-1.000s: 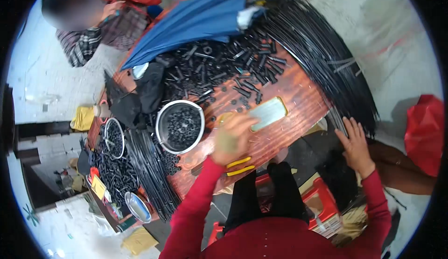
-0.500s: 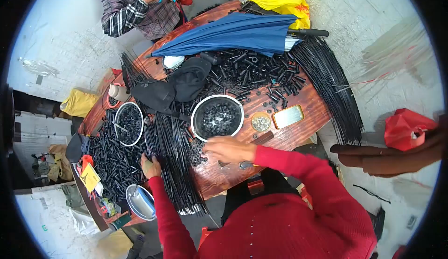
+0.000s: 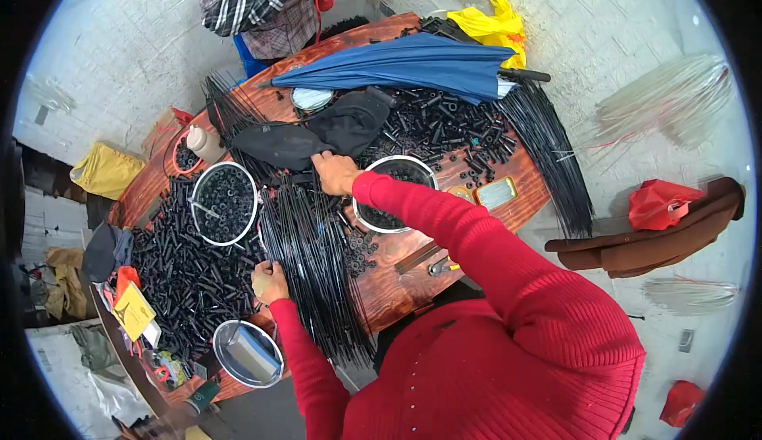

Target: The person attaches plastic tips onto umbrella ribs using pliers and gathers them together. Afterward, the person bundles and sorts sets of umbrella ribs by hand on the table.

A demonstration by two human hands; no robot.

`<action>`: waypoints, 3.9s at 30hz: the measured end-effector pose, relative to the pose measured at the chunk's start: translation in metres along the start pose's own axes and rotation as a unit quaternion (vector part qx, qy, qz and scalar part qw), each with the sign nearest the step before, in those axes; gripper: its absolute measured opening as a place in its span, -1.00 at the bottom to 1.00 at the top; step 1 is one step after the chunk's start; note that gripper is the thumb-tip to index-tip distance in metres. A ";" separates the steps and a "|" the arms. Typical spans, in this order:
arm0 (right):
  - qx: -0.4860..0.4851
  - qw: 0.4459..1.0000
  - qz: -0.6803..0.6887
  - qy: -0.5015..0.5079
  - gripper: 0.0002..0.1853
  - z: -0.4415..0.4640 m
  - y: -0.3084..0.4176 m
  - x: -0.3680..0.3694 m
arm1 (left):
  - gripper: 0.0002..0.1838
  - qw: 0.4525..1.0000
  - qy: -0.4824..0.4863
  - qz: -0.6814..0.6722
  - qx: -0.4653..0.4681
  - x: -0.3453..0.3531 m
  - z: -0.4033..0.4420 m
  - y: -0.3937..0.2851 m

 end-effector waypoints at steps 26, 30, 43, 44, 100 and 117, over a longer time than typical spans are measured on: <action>0.099 0.946 0.292 0.104 -0.58 0.058 0.048 0.066 | -0.62 0.999 0.028 0.013 0.007 0.034 0.056 -0.048; 0.055 0.921 0.377 0.082 -0.63 0.047 0.035 0.069 | -0.60 0.999 0.045 -0.001 -0.005 0.044 0.058 -0.045; 0.145 0.893 0.407 0.124 -0.62 0.027 0.016 0.069 | -0.83 0.816 0.188 -0.491 -0.240 0.035 0.056 -0.021; 0.147 0.893 0.408 0.122 -0.62 0.027 0.014 0.074 | -0.81 0.815 0.194 -0.487 -0.248 0.034 0.058 -0.022; -0.273 0.936 -0.212 0.068 -0.69 0.057 0.045 0.093 | -0.58 0.702 0.322 -0.550 -0.317 0.001 0.062 -0.042; -0.282 0.936 0.094 0.188 -0.53 0.070 0.104 0.048 | -0.49 0.711 0.350 -0.508 -0.337 0.013 0.062 -0.031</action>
Point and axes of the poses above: each hand's wrist, its own z-axis towards the middle knuckle, its own x-axis out of the palm, y = z × x, the point moved 4 cm from there along z, towards the middle knuckle, and after that the axes turned 9 degrees about -y, right-handed, at the moved point
